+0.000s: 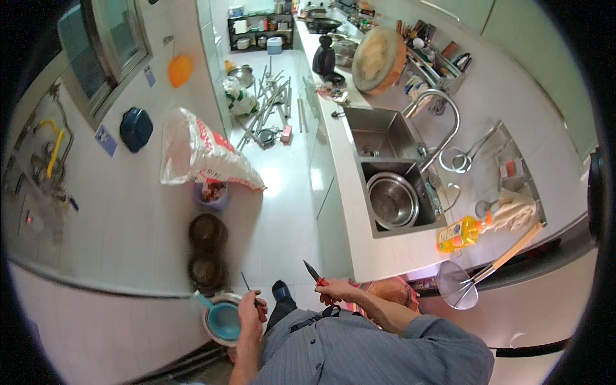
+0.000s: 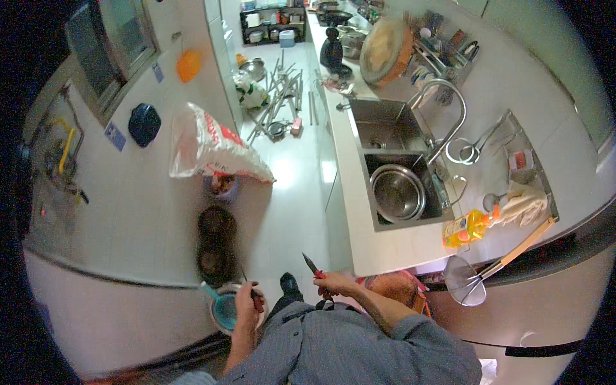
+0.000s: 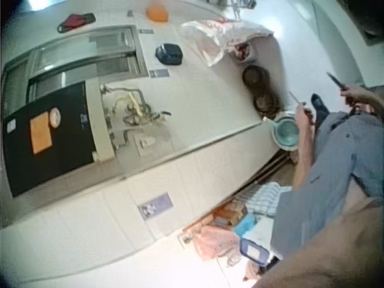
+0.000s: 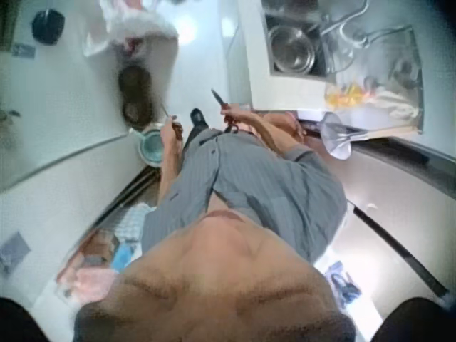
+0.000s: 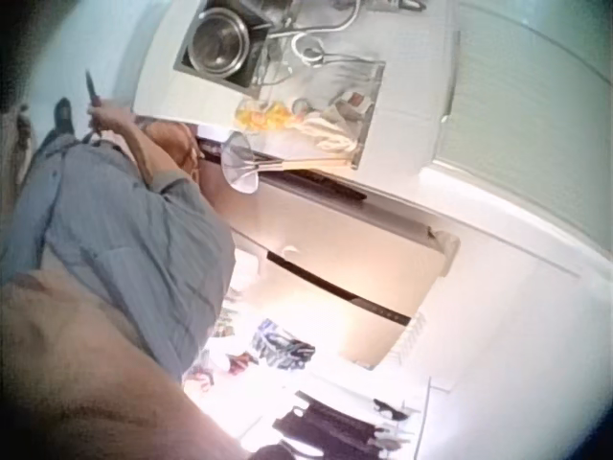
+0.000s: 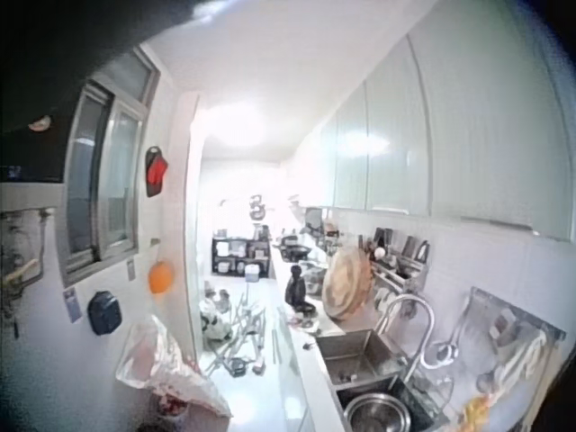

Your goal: The person manipulates a circuit board and various wires with their hands and using pliers and scissors at a kitchen counter.

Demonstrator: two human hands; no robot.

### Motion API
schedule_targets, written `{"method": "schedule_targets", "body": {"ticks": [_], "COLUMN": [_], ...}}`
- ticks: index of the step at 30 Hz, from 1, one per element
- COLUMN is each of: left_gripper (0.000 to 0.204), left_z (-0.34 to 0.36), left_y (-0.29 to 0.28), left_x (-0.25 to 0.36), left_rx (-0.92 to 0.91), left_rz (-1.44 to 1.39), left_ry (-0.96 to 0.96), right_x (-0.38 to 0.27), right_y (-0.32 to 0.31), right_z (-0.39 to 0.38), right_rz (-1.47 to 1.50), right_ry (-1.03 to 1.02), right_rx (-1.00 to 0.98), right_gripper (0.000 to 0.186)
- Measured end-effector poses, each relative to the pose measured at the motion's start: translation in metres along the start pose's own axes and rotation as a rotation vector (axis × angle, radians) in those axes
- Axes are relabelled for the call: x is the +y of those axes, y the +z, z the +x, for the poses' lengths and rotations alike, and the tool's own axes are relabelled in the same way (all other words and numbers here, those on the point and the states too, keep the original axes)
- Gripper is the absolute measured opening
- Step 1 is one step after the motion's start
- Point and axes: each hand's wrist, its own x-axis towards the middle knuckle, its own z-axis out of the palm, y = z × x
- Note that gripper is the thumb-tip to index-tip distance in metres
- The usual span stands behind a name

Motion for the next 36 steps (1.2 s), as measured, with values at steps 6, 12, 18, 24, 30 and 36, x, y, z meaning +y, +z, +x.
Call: {"method": "schedule_targets", "body": {"ticks": [6,12,18,24,30,36], "left_gripper": [0.029,0.029,0.027,0.032,0.033,0.024], "left_z": [0.108,0.179,0.267,0.352,0.424,0.481], "left_y": [0.036,0.137,0.228,0.310,0.388,0.480], "left_x": [0.110,0.173,0.195,0.244,0.286,0.310], "left_rx": [-0.141,-0.329,-0.484,-0.444,-0.482,-0.609], "left_rz": [0.118,0.198,0.314,0.591,0.613,0.701], "left_ry": [0.029,0.057,0.018,0.082,0.039,-0.032], "right_x": [-0.089,-0.147,-0.205,-0.257,-0.295,-0.343], "right_y": [-0.044,-0.123,-0.233,-0.340,-0.384,-0.396], "right_z": [0.014,0.039,0.103,0.176,0.205,0.187], "right_rz": [0.093,0.127,-0.276,-0.434,-0.477,-0.544], "right_ry": [-0.155,-0.154,-0.198,-0.205,-0.163,-0.274], "right_rx": [0.151,0.535,1.074,1.327,1.372,1.526], "right_gripper": [0.026,0.033,0.046,0.042,0.044,0.054]}}
